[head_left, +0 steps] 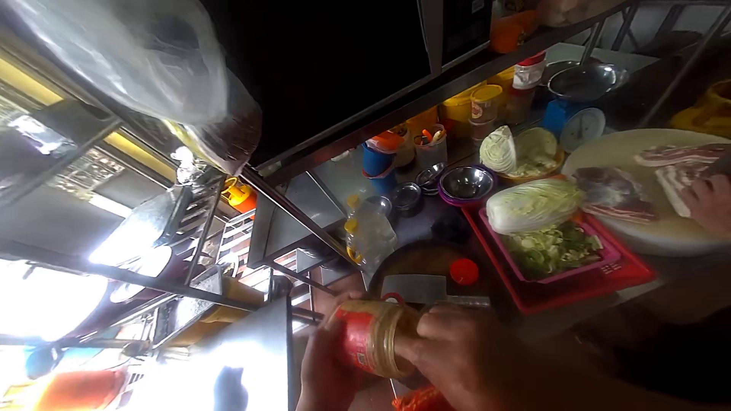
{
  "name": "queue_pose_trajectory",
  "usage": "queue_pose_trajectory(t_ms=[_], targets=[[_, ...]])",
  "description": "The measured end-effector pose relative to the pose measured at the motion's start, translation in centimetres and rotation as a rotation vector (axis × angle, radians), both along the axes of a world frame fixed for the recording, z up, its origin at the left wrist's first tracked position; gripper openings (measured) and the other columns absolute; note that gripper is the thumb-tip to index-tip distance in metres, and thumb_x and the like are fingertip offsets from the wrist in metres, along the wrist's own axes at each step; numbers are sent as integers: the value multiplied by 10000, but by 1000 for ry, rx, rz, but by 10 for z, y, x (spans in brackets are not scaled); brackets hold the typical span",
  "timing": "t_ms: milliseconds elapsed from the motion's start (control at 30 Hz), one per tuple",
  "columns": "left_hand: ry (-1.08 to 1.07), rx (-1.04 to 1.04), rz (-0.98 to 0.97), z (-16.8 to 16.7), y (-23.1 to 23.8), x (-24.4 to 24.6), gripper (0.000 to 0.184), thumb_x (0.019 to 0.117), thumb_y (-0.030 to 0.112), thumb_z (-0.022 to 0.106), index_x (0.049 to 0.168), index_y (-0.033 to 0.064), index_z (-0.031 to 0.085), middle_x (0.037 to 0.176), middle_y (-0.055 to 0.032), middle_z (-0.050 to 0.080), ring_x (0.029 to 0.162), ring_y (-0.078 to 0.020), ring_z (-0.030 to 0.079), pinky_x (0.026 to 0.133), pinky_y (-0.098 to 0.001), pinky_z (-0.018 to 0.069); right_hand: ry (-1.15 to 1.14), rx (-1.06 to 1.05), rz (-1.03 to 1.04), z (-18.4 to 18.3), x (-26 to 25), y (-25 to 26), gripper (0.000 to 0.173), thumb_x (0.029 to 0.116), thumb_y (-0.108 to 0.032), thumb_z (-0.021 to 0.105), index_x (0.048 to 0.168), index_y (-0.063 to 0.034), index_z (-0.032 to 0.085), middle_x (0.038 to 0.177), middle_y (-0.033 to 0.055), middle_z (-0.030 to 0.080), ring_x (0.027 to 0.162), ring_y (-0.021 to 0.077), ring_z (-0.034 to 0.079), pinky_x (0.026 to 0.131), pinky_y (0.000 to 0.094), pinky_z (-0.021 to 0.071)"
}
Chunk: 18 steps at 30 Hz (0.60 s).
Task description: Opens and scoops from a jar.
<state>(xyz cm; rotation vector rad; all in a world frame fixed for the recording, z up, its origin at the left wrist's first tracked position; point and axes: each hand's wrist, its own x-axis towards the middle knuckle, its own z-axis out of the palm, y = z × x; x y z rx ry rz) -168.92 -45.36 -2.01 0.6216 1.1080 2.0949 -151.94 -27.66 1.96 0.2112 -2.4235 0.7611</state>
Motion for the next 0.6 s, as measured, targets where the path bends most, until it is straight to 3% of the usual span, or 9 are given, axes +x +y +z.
queue_pose_trajectory(t_ms=[67,133,200,300,400,500,600], targets=[[44,-94,-12,-21,-7,2,436,907,387,659,1259,129,670,1170,-113,699,1043,-202,694,867,-402,594,-147,-290,62,-30,13,6,241,1022,-198,585,1184,-170,761,807,49,631,714,151,609,635,295,527],[90,-196,-23,-49,-12,3,466,886,395,693,1274,142,653,1186,-113,684,1034,-211,688,842,-404,598,-395,-629,176,-61,28,18,270,1033,-231,606,1256,-150,735,939,58,715,703,95,665,639,263,594],[143,-281,-39,-80,-15,7,504,874,379,710,1303,127,628,1223,-123,668,1069,-228,674,868,-422,593,-630,-982,269,-94,40,27,330,1019,-233,647,1331,-135,690,1025,66,744,688,125,696,635,315,629],[235,-397,-42,-118,-15,19,526,865,353,708,1301,75,615,1223,-148,664,1075,-261,672,872,-451,597,-785,-1384,289,-138,52,34,367,1025,-275,642,1348,-103,668,1011,96,721,726,190,698,651,377,632],[323,-464,-43,-148,-9,27,533,875,375,704,1275,32,625,1235,-167,661,1118,-283,655,929,-454,576,-828,-1533,171,-175,56,36,291,1051,-246,586,1258,-77,701,942,94,691,696,190,676,619,371,618],[337,-527,-38,-168,-1,30,520,873,365,689,1261,24,633,1238,-172,658,1124,-294,652,932,-460,579,-919,-1617,114,-202,56,37,332,1053,-213,581,1369,-120,624,1024,125,712,739,224,706,628,393,627],[371,-571,-39,-177,8,30,554,873,411,689,1256,16,629,1237,-174,658,1125,-297,652,939,-456,577,-1008,-1749,81,-213,55,40,434,1108,-402,380,1399,-143,570,1019,146,730,753,261,725,645,416,622]])
